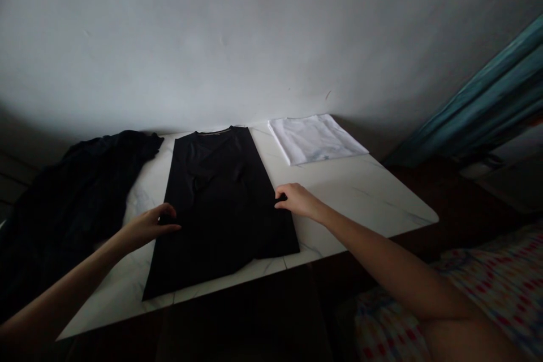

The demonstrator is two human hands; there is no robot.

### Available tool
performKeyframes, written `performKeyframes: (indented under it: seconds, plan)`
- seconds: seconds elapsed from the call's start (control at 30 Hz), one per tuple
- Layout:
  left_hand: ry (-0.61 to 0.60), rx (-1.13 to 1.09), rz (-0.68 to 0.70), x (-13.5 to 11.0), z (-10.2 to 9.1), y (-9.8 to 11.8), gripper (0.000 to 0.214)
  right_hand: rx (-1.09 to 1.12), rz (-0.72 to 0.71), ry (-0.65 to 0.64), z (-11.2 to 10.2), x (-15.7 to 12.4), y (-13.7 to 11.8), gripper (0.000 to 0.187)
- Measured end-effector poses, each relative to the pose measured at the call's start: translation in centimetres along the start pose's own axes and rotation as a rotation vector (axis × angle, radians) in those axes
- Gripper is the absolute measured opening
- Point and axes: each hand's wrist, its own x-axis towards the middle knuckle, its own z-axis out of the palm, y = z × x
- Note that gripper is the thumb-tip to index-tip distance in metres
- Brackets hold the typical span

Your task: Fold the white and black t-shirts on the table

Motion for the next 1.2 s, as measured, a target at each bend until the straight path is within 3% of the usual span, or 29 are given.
performKeyframes:
  seconds: [0.13, 0.2, 0.37, 0.57, 0.67, 0.77, 0.87, 1.0, 1.1, 1.2]
  plan:
    - [-0.020, -0.082, 0.100, 0.3, 0.2, -0.6, 0.028, 0.252, -0.135, -0.175, -1.0, 0.3, -0.2, 0.031]
    - [-0.007, -0.159, 0.134, 0.6, 0.3, -1.2, 0.028, 0.349, -0.129, -0.222, -1.0, 0.9, 0.4, 0.037]
    - [0.030, -0.273, 0.147, 0.7, 0.4, -1.8, 0.039, 0.396, 0.019, -0.175, 0.5, 2.4, 2.7, 0.039]
    - [-0.019, -0.159, 0.121, 0.4, 0.2, -1.6, 0.029, 0.335, 0.073, 0.035, 2.1, 2.5, 3.3, 0.027]
    - [-0.004, -0.247, 0.179, -0.2, 0.0, -1.3, 0.022, 0.324, 0.043, -0.004, 1.7, 1.9, 2.7, 0.025]
    - [0.026, -0.368, 0.254, -1.1, -0.6, -0.4, 0.021, 0.338, -0.008, -0.135, 0.8, 1.7, 1.6, 0.028]
    - [0.001, -0.405, 0.309, -1.3, -2.7, 1.0, 0.020, 0.381, -0.046, -0.252, -0.9, 2.8, 0.3, 0.031]
    - [0.121, -0.451, 0.359, 1.6, -8.2, 3.1, 0.025, 0.535, -0.092, -0.239, -4.6, 7.9, -1.5, 0.034]
    - [0.301, -0.527, 0.432, 6.9, -13.2, 4.2, 0.026, 0.687, -0.139, -0.160, -7.2, 14.8, -2.4, 0.030]
    - [0.332, -0.629, 0.422, 14.5, -16.0, 4.2, 0.030, 0.688, -0.125, -0.057, -7.7, 23.0, -2.3, 0.021]
